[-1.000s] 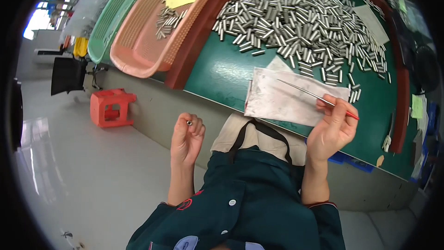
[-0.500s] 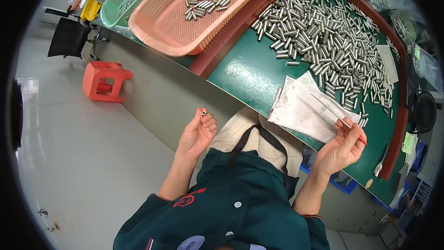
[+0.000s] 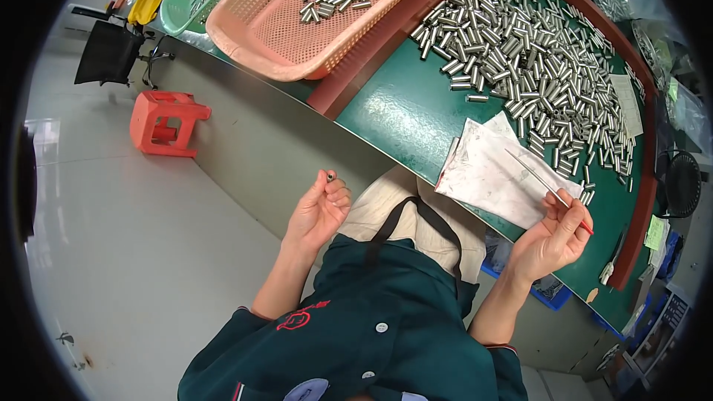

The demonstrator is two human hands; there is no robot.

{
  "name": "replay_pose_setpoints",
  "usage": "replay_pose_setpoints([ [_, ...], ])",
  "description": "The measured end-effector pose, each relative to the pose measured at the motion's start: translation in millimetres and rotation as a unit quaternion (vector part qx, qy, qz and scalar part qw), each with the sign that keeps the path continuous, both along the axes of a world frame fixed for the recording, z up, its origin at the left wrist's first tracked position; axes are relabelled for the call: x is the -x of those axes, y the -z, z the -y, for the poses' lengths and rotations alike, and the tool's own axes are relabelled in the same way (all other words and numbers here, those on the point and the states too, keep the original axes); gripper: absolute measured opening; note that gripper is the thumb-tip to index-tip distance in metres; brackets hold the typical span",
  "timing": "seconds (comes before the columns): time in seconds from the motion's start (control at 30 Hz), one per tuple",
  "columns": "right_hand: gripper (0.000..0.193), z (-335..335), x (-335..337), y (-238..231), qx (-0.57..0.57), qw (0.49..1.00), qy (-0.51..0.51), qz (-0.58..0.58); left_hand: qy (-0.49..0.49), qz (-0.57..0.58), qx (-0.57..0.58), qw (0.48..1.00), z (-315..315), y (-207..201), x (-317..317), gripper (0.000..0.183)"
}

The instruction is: Inspecting small cylindrical metal parts using a thin probe tool at a factory workbench.

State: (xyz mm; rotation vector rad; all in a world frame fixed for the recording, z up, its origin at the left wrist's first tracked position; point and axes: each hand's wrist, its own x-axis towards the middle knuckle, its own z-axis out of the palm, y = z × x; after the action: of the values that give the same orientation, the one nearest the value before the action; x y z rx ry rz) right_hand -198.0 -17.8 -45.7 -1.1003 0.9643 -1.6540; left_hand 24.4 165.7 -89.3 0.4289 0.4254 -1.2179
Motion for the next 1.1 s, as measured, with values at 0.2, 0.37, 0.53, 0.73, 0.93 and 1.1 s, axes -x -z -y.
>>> replay_pose_setpoints([
  [0.2, 0.016, -0.4, -0.8, 0.3, -0.003, 1.000, 0.004, 0.003, 0.007, -0.012, 0.011, 1.000, 3.2, -0.6, 0.9, 0.017],
  [0.37, 0.016, -0.1, 1.6, 0.5, 0.000, 1.000, 0.003, 0.004, -0.007, -0.024, -0.030, 0.999, 6.0, -0.7, 2.7, 0.016],
  [0.53, 0.015, -0.2, 0.8, 0.5, 0.001, 1.000, 0.007, 0.001, -0.014, -0.024, -0.056, 0.998, 6.0, -3.0, 3.0, 0.016],
  [0.73, 0.015, -0.8, 0.8, 0.7, 0.005, 1.000, -0.004, 0.004, 0.006, 0.006, -0.038, 0.999, 5.6, 1.5, 4.7, 0.016],
  [0.93, 0.015, -0.2, 1.2, 1.1, 0.012, 1.000, -0.004, 0.006, 0.101, 0.060, 0.154, 0.981, -0.1, 12.7, 5.4, 0.019],
  [1.1, 0.014, 0.3, 1.8, 1.5, 0.012, 1.000, -0.010, 0.012, 0.107, 0.069, 0.200, 0.972, -0.9, 21.0, 7.6, 0.018],
])
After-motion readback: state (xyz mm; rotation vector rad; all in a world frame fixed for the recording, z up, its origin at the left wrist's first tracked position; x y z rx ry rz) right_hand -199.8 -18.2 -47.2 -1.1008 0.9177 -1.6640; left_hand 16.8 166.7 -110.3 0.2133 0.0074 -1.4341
